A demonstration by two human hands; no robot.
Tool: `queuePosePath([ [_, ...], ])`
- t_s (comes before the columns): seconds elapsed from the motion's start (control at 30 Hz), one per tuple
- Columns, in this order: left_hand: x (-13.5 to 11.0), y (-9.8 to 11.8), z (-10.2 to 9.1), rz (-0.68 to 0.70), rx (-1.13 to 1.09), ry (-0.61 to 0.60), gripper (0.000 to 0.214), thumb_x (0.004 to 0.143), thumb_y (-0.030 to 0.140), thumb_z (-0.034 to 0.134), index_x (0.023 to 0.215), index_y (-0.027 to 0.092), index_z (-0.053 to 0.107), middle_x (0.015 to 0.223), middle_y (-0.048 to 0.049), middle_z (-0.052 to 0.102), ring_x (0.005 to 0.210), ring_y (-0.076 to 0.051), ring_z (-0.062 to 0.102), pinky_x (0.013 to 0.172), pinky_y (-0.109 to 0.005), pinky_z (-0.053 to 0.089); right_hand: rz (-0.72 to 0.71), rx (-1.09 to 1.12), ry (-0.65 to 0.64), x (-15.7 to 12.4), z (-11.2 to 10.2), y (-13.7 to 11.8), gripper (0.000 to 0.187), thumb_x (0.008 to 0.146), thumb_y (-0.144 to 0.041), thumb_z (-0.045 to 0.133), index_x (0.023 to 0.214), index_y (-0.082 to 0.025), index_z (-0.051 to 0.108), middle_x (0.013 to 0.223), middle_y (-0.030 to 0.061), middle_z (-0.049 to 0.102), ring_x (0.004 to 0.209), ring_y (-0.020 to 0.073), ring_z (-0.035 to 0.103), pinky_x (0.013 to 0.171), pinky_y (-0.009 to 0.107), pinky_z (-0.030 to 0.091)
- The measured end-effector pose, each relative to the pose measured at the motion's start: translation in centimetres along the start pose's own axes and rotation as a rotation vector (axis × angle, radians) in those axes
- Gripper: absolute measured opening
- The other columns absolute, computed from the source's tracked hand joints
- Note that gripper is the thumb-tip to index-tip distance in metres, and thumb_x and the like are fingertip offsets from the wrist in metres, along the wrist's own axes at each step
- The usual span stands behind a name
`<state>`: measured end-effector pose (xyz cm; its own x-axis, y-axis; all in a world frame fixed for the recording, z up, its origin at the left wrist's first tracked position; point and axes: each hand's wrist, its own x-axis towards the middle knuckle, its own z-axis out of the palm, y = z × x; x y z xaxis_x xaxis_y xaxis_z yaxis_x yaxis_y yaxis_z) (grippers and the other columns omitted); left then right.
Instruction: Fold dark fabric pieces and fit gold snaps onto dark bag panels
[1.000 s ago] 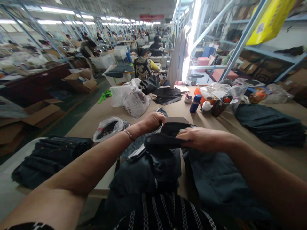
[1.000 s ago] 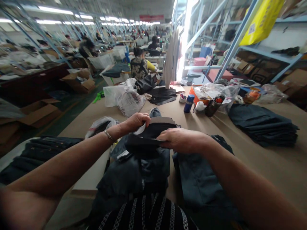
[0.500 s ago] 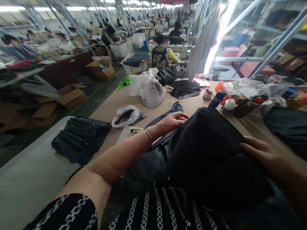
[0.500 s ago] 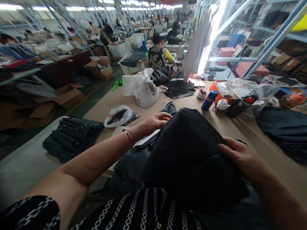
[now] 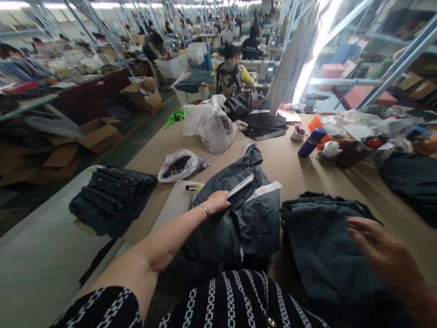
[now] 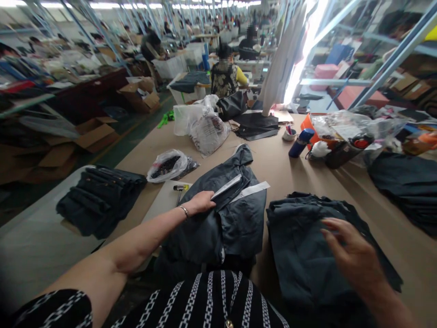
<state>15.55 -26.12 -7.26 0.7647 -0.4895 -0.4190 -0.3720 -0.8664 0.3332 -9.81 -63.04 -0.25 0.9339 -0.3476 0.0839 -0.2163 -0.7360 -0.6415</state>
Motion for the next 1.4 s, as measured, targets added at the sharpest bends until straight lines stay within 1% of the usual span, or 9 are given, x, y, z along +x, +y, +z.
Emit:
queuePosePath([
  [0.17, -2.1, 2.2, -3.7, 0.170, -0.038, -0.017, 0.015, 0.077, 0.028, 0.056, 0.079, 0.016, 0.065, 0.080, -0.0060, 0.067, 0.076, -0.019, 0.060, 0.064, -0.024, 0.040, -0.579, -0.183, -0.199, 6.0, 9.2, -11.4, 0.029, 0.086, -0.022, 0.048, 0.114, -0.022, 0.057, 0.121, 0.0104, 0.054, 0.117, 0.0274, 0.045, 0.098, 0.045, 0.041],
  [0.3, -5.3, 4.7, -6.4, 0.362, -0.069, -0.054, 0.014, 0.079, 0.026, 0.052, 0.079, 0.017, 0.063, 0.072, -0.0010, 0.063, 0.069, -0.016, 0.057, 0.060, -0.023, 0.038, -0.797, -0.394, -0.305, 9.2, 12.3, -17.1, 0.036, 0.083, -0.022, 0.057, 0.118, -0.021, 0.056, 0.123, 0.0111, 0.054, 0.119, 0.0292, 0.042, 0.098, 0.044, 0.036],
  [0.43, -8.6, 5.5, -7.9, 0.447, -0.036, 0.211, 0.018, 0.079, 0.028, 0.057, 0.093, 0.018, 0.064, 0.092, -0.0062, 0.063, 0.086, -0.021, 0.057, 0.078, -0.030, 0.043, -0.644, -0.458, -0.493, 11.3, 12.1, -18.7, 0.020, 0.089, -0.032, 0.046, 0.089, -0.019, 0.062, 0.087, 0.0070, 0.063, 0.078, 0.0188, 0.057, 0.069, 0.029, 0.039],
  [0.53, -10.6, 5.0, -7.5, 0.413, -0.241, 0.670, 0.026, 0.080, 0.034, 0.059, 0.101, 0.019, 0.060, 0.109, -0.0089, 0.058, 0.105, -0.024, 0.051, 0.094, -0.038, 0.038, -0.430, -0.345, -0.295, 12.4, 10.7, -17.8, 0.021, 0.088, -0.032, 0.045, 0.079, -0.019, 0.059, 0.076, 0.0040, 0.061, 0.067, 0.0153, 0.053, 0.061, 0.026, 0.032],
  [0.6, -11.0, 4.9, -6.2, 0.289, -0.548, 0.740, 0.023, 0.081, 0.036, 0.058, 0.095, 0.018, 0.058, 0.100, -0.0071, 0.059, 0.096, -0.020, 0.055, 0.088, -0.035, 0.044, -0.322, -0.216, -0.157, 12.5, 9.8, -17.1, 0.024, 0.086, -0.035, 0.047, 0.069, -0.019, 0.053, 0.066, 0.0012, 0.056, 0.060, 0.0138, 0.047, 0.058, 0.026, 0.030],
  [0.73, -9.6, 6.2, -2.5, 0.018, -1.256, 0.349, 0.039, 0.073, 0.041, 0.067, 0.102, 0.019, 0.052, 0.089, -0.0025, 0.059, 0.072, -0.014, 0.058, 0.059, -0.025, 0.048, -0.290, 0.013, -0.101, 10.2, 10.3, -16.8, 0.029, 0.084, -0.038, 0.048, 0.062, -0.020, 0.043, 0.056, -0.0030, 0.044, 0.054, 0.0118, 0.037, 0.054, 0.025, 0.028],
  [0.87, -7.8, 8.4, -0.5, 0.042, -1.593, 0.142, 0.040, 0.070, 0.037, 0.072, 0.101, 0.016, 0.059, 0.090, -0.0040, 0.064, 0.072, -0.012, 0.059, 0.059, -0.021, 0.047, -0.314, 0.110, -0.192, 7.1, 12.5, -16.5, 0.021, 0.083, -0.031, 0.048, 0.066, -0.020, 0.044, 0.062, -0.0024, 0.047, 0.058, 0.0123, 0.042, 0.057, 0.024, 0.031],
  [1.13, -9.4, 11.7, -2.6, 0.185, -1.650, -0.087, 0.032, 0.059, 0.016, 0.073, 0.091, 0.016, 0.070, 0.083, -0.0043, 0.071, 0.074, -0.016, 0.064, 0.073, -0.027, 0.050, -0.016, 0.671, -0.368, 7.3, 10.7, -12.5, 0.022, 0.066, -0.026, 0.059, 0.086, -0.019, 0.053, 0.069, -0.0041, 0.056, 0.062, 0.0126, 0.052, 0.059, 0.024, 0.043],
  [1.4, -15.6, 15.6, -4.3, 0.298, -1.559, -0.835, 0.022, 0.044, 0.007, 0.061, 0.063, 0.014, 0.070, 0.066, -0.0044, 0.070, 0.057, -0.015, 0.062, 0.064, -0.026, 0.048, 0.170, 0.772, -0.377, 7.4, 9.1, -8.5, 0.022, 0.059, -0.031, 0.061, 0.073, -0.015, 0.061, 0.057, 0.0006, 0.059, 0.058, 0.0172, 0.055, 0.060, 0.029, 0.045],
])
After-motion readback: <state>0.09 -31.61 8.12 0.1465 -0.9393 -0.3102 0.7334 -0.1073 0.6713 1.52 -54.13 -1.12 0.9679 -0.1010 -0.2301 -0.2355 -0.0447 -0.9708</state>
